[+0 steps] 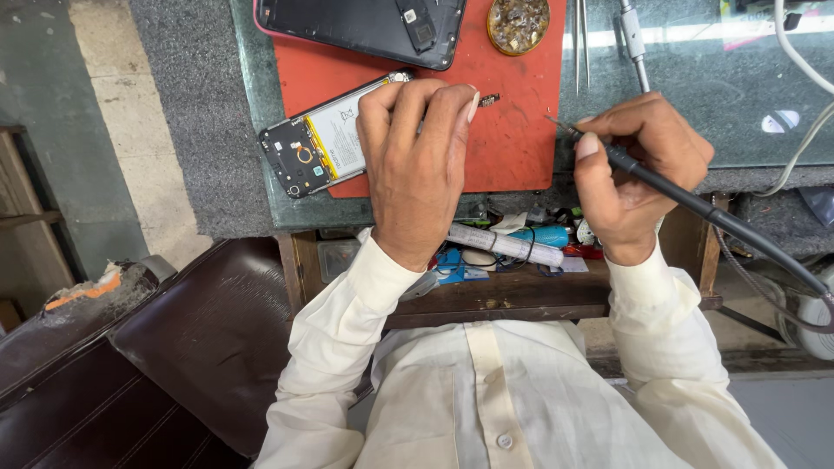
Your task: The person uses a soldering iron and tweezers to work on a small electronic component held in their left hand. They apply heat and solder to the component, then place it onto the motherboard of a disassembled smartphone lying on the workbench.
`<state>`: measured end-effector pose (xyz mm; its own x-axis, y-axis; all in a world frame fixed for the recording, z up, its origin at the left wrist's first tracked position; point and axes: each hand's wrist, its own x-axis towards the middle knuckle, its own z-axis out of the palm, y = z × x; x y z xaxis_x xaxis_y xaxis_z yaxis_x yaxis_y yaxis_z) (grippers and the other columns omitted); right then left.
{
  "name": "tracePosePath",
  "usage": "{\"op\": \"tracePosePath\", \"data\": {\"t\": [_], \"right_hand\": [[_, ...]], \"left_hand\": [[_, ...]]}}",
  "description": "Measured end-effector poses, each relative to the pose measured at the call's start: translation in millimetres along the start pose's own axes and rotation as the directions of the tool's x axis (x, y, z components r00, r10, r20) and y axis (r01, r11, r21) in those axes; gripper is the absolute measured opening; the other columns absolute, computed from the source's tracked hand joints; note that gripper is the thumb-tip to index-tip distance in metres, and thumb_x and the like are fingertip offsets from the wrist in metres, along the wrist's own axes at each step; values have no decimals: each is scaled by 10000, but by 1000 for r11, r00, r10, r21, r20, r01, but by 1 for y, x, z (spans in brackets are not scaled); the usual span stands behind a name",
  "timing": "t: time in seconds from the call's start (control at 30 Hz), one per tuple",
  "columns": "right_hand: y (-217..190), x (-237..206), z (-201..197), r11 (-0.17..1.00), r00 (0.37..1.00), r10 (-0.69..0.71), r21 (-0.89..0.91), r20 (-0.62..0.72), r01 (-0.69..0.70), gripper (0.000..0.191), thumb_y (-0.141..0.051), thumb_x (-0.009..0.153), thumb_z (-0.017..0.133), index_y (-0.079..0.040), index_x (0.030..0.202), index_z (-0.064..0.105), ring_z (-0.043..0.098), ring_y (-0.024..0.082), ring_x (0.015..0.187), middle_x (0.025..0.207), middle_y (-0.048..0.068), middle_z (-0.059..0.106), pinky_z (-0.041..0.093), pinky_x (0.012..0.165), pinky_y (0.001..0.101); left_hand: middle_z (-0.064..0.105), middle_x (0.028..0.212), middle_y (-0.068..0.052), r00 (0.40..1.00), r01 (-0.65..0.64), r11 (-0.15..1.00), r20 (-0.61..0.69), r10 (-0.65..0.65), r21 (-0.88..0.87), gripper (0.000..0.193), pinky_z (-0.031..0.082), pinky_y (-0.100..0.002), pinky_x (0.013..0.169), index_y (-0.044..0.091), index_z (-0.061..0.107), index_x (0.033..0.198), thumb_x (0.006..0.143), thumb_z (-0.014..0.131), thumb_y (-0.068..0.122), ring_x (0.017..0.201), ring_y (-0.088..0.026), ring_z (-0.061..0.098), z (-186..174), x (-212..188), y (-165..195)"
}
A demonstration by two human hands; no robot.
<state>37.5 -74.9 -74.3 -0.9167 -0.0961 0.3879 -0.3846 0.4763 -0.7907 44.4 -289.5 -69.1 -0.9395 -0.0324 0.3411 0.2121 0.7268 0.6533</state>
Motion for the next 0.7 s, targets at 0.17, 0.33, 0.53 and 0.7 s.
{"op": "tracePosePath", "data": {"t": [0.17,0.33,0.53,0.7], "right_hand": [[0,-3,-5,1000,999,12,-16,-30,-12,138,-50,998,667,52,925,609,608,151,671,849,141,680,451,639,233],[-6,-5,-5,999,999,33,-22,-29,-33,110,-44,963,657,40,914,605,592,140,638,830,134,684,436,609,235],[-12,-4,-4,999,999,22,-27,-23,-22,98,-15,954,649,48,889,611,597,139,657,841,125,679,442,620,240],[-16,-3,-3,999,999,33,-30,-13,-34,89,-6,956,649,50,895,617,590,142,664,846,126,671,438,627,243]], "left_hand": [[600,1177,10,1000,1,1000,2,-1,-9,150,420,-371,1014,124,662,1194,1058,723,130,1171,-242,484,-4,-3,6],[598,1175,9,1000,-1,1000,-1,1,-11,153,417,-375,1016,124,658,1193,1055,723,129,1179,-246,483,-8,-6,10],[594,1169,10,1000,-1,1000,6,1,-10,154,417,-376,1015,124,654,1190,1053,725,122,1171,-247,482,-13,-5,11],[592,1178,8,1000,-5,1000,0,5,-1,164,417,-378,1018,126,651,1196,1051,727,124,1144,-239,480,-18,-4,10]]}}
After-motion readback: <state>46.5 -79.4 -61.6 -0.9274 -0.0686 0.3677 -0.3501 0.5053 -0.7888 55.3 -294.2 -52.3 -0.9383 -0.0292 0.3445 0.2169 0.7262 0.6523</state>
